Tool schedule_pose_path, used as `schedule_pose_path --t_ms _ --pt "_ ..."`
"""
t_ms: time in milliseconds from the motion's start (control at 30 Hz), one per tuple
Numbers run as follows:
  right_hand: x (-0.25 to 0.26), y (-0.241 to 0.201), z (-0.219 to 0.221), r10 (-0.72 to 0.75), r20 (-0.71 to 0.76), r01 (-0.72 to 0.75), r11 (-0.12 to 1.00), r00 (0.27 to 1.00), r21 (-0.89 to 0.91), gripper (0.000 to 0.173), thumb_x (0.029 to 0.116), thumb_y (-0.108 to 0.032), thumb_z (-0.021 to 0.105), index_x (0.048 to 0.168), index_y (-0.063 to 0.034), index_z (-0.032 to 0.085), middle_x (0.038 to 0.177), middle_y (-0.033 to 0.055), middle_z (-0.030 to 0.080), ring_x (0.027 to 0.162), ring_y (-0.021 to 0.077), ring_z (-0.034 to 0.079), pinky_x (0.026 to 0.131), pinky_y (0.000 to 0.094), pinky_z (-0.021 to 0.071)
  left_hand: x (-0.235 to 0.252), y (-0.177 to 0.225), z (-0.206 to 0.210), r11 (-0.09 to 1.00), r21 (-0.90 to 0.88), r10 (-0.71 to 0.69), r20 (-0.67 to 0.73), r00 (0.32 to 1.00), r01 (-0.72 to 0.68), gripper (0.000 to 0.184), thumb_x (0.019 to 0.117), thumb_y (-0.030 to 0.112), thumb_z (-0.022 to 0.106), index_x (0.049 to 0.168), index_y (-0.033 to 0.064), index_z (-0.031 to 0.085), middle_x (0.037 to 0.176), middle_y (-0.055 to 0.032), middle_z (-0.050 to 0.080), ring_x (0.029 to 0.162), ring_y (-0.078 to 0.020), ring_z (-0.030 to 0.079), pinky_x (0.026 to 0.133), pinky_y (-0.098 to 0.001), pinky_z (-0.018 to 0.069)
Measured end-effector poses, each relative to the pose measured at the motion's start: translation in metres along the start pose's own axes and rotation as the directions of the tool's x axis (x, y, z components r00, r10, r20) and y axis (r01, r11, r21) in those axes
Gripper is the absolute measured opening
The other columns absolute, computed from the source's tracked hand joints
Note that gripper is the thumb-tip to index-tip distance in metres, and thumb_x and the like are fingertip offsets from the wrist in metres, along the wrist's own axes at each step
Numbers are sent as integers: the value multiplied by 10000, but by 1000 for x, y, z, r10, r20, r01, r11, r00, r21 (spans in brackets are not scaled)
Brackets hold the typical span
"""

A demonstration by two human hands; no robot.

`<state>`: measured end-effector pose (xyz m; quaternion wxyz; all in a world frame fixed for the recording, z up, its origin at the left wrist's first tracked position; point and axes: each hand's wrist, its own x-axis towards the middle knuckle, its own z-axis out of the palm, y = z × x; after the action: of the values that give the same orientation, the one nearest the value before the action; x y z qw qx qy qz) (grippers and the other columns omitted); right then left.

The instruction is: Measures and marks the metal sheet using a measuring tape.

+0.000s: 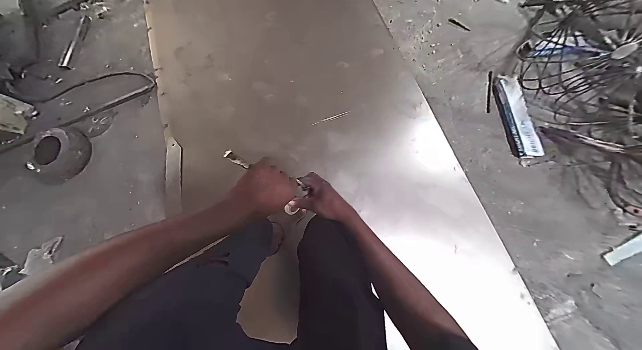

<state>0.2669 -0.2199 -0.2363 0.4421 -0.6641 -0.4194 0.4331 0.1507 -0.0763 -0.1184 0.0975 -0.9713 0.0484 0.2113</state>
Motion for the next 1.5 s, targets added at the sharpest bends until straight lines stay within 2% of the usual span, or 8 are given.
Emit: schedule_pose_path --t_ms 200,367,467,600,1033,1167,1300,1500 --pt "17 -19 27 -23 -110 38 991 994 131 105 958 -121 700 936 -18 701 909 94 673 772 168 656 719 369 579 -5 -26 -17 974 119 215 -236 948 -191 150 979 87 559 895 86 684 812 -93 674 821 -292 688 800 -477 529" --pt "23 3 18 227 -156 -117 851 961 512 372 1100 -339 501 912 -49 639 630 26 522 507 108 458 496 276 404 1 -30 27 970 -114 21 -838 545 -213 255 991 274 602 909 37 652 923 -161 669 950 -337 653 907 -500 505" --pt "26 4 17 256 -111 -99 685 960 722 325 1103 -329 497 1073 -59 676 698 20 571 504 67 435 478 218 390 15 -4 56 625 -780 -477 -351 806 30 759 943 623 602 1360 -5 513 1264 -170 625 1102 -267 650 901 -474 572" --pt "31 5 20 273 -85 -130 679 958 722 257 1101 -246 506 986 -45 617 674 35 624 458 45 444 457 202 392 35 -4 81 110 -990 -427 36 903 92 494 1057 469 523 1427 144 548 1222 -55 690 942 -152 700 801 -405 602" --pt "-5 141 -202 562 -637 60 723 528 688 437 1124 -439 374 1106 -105 654 678 -51 557 423 27 397 387 181 358 -150 -133 333 61 -714 -346 641 685 698 335 1009 259 655 1165 -37 682 1041 -225 702 913 -317 675 886 -571 535" --pt "-30 198 -194 698 -510 -494 717 503 492 493 1066 -572 445 1222 -124 580 806 -22 530 496 71 383 447 237 349 -181 -126 359 -51 -635 -349 735 582 771 260 999 173 669 1154 -36 676 1062 -208 693 909 -264 666 876 -511 544" --pt "-58 254 -125 781 -420 -878 467 463 -100 926 755 -561 871 1415 7 553 1405 296 554 1274 440 570 1029 607 504 -159 -128 363 -26 -684 -422 669 612 729 286 995 229 681 1136 -20 688 1064 -233 698 955 -329 688 908 -574 542" --pt "-55 264 -122 793 -409 -890 429 452 -152 1119 610 -540 955 1479 -32 466 1527 299 413 1372 452 480 1026 603 512 -90 -142 347 68 -659 -479 637 604 749 353 1013 319 652 1149 -5 687 1060 -258 688 975 -398 657 899 -646 490"
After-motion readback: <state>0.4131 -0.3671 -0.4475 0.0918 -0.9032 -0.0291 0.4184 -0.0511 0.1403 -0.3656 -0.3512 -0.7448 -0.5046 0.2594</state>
